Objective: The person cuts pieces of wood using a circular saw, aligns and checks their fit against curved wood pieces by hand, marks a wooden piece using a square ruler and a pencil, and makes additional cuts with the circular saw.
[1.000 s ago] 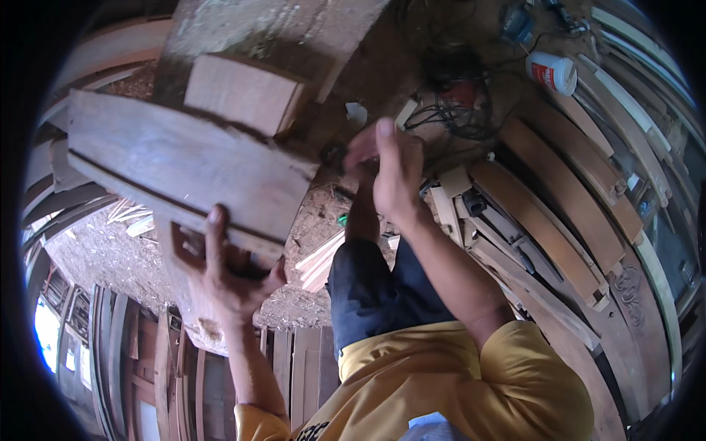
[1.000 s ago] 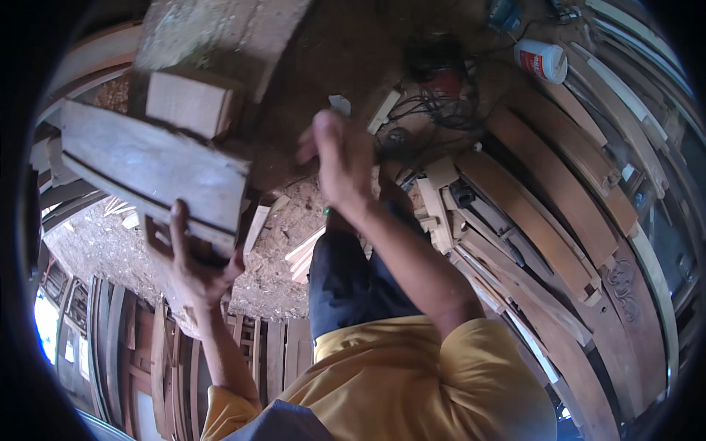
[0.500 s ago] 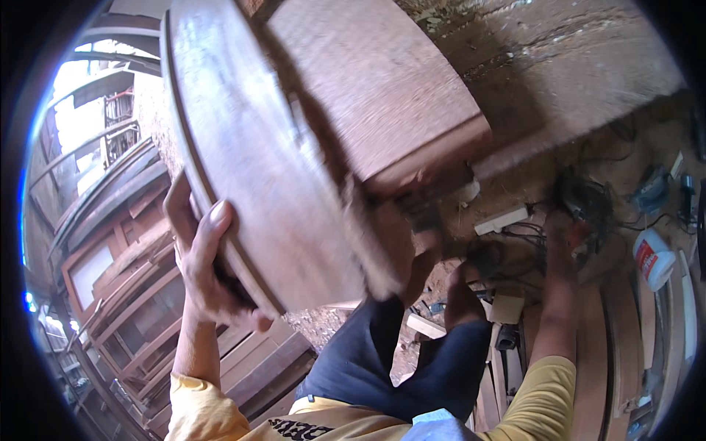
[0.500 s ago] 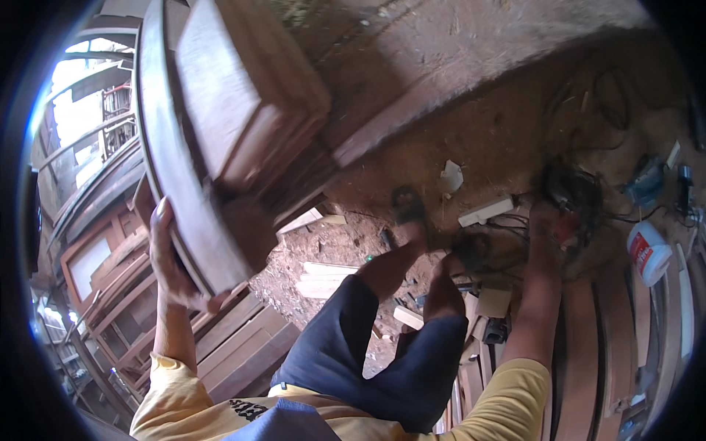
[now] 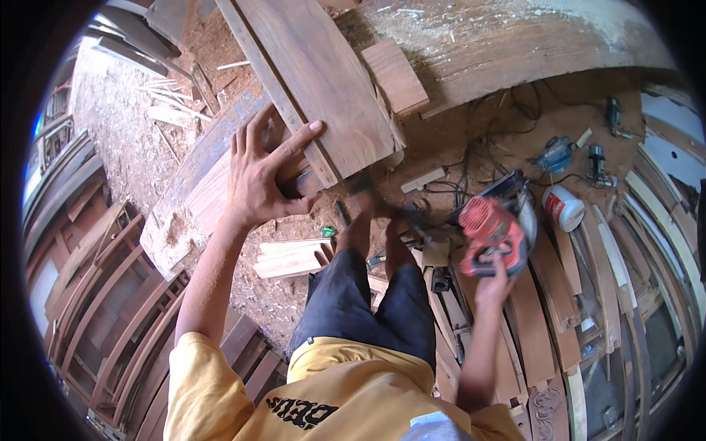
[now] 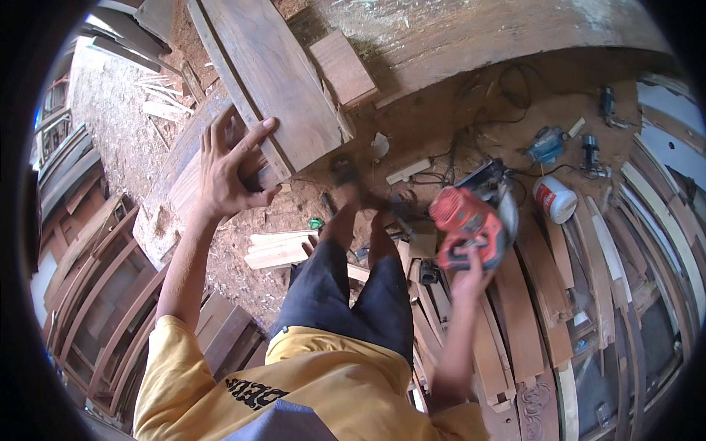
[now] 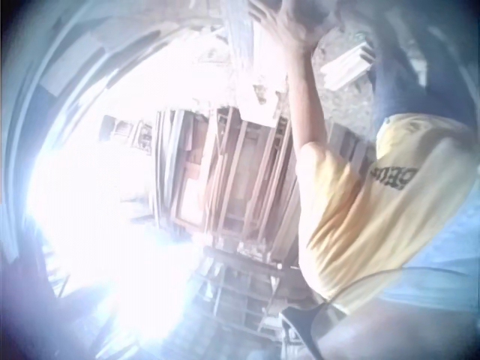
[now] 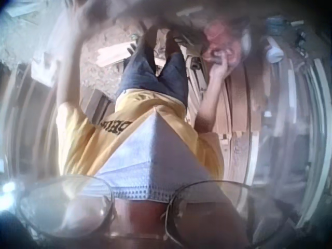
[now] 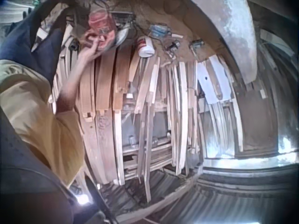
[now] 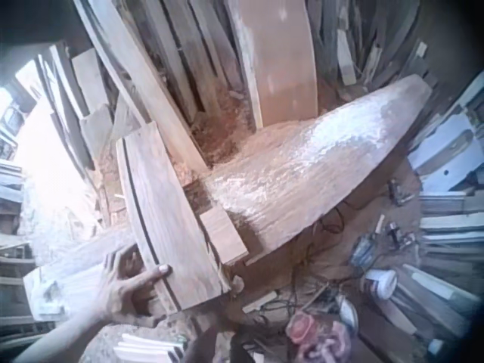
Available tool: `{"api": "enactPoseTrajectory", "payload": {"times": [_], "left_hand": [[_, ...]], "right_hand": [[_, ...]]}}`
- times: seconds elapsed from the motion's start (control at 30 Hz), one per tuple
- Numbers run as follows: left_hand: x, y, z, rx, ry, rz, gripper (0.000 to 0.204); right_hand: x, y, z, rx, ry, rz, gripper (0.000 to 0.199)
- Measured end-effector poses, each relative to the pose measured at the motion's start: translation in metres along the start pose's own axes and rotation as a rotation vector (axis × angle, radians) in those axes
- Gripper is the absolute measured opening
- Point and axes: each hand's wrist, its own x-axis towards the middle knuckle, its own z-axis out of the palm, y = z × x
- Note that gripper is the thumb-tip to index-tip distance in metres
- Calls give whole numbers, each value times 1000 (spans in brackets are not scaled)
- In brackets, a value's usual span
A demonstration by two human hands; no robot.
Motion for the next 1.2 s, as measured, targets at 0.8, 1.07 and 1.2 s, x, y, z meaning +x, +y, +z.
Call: {"api": "enactPoseTrajectory", "payload": {"times": [0.8,1.07,1.2], "left_hand": [[1,1,-2,3,-43,-6,102],[0,2,0,55,-58,-20,132],[3,1,4,-82,18,-21,141]], "right_hand": [[-189,-141,118,-925,-125,-594,29],[-199,-189,189,-980,-380,-780,39],[-198,-188,223,-1021,-455,-690,39]]}}
